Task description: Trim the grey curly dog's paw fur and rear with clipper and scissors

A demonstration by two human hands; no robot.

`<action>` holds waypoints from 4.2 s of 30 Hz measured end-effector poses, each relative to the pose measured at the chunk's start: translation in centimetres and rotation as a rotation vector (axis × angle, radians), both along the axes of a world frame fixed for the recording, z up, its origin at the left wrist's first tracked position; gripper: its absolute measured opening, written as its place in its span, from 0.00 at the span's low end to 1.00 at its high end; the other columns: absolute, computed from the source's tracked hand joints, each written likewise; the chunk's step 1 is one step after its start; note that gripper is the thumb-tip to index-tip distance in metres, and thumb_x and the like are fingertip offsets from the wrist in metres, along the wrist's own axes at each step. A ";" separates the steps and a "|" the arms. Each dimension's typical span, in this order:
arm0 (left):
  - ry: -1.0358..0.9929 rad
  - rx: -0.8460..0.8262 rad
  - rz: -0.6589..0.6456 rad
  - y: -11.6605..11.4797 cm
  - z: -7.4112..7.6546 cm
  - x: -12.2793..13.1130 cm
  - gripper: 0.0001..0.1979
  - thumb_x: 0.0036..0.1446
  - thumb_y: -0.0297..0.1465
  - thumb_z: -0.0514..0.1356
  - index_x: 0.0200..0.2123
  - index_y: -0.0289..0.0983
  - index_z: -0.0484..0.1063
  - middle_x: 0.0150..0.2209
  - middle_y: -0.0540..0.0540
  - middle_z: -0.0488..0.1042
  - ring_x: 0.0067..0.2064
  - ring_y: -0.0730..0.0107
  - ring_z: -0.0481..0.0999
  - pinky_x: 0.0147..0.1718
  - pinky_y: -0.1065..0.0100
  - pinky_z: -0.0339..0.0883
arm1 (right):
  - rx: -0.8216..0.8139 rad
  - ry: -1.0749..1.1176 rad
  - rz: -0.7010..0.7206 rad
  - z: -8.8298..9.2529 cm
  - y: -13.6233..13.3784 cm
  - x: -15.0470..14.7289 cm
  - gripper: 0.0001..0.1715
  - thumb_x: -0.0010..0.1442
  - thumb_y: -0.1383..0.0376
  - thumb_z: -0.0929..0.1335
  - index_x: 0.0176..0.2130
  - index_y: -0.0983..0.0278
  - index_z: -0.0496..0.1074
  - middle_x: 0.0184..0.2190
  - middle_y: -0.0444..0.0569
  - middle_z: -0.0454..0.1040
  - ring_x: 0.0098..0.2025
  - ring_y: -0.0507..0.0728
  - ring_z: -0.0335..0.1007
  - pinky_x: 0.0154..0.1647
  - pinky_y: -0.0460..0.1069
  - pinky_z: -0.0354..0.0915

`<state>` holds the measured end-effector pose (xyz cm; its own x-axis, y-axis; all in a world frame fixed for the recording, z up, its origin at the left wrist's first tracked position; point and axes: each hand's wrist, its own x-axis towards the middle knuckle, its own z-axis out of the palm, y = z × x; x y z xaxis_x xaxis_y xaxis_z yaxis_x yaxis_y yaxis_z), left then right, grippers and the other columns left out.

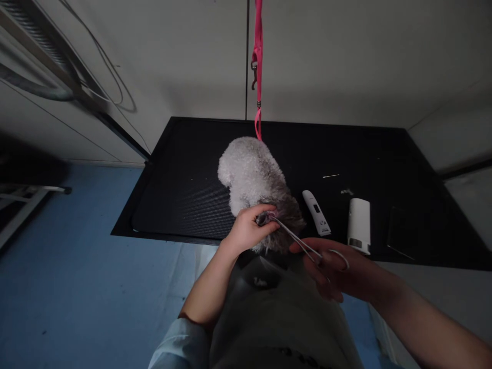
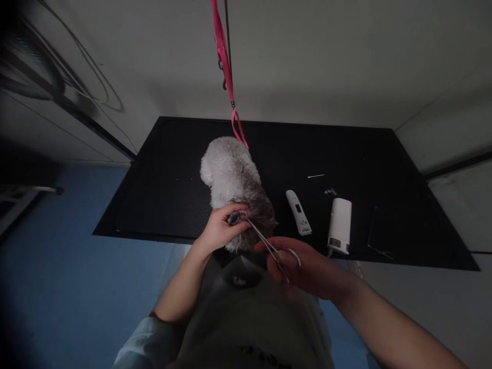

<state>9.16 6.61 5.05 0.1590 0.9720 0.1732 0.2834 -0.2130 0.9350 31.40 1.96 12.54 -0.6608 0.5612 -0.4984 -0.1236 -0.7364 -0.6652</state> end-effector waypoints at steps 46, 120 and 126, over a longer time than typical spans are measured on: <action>0.062 0.014 -0.050 0.2 -0.4 -0.8 0.16 0.52 0.34 0.66 0.45 0.39 0.76 0.41 0.47 0.81 0.42 0.66 0.79 0.42 0.67 0.71 | -0.124 -0.130 -0.003 1.1 -0.7 -2.0 0.22 0.55 0.50 0.70 0.44 0.61 0.68 0.20 0.39 0.70 0.16 0.48 0.64 0.19 0.43 0.64; -0.103 -0.081 0.029 0.1 0.6 0.6 0.21 0.48 0.35 0.69 0.48 0.41 0.76 0.43 0.47 0.79 0.43 0.65 0.77 0.40 0.67 0.71 | -0.076 -0.038 -0.066 2.7 -1.5 -3.5 0.22 0.60 0.47 0.67 0.44 0.61 0.70 0.22 0.39 0.69 0.16 0.46 0.61 0.23 0.45 0.66; -0.124 -0.055 0.017 0.1 0.8 0.8 0.21 0.48 0.37 0.69 0.47 0.41 0.77 0.44 0.47 0.79 0.44 0.65 0.77 0.42 0.67 0.71 | 0.080 -0.057 -0.102 1.4 -2.3 -3.0 0.24 0.58 0.49 0.70 0.49 0.58 0.69 0.20 0.35 0.63 0.12 0.43 0.49 0.15 0.41 0.57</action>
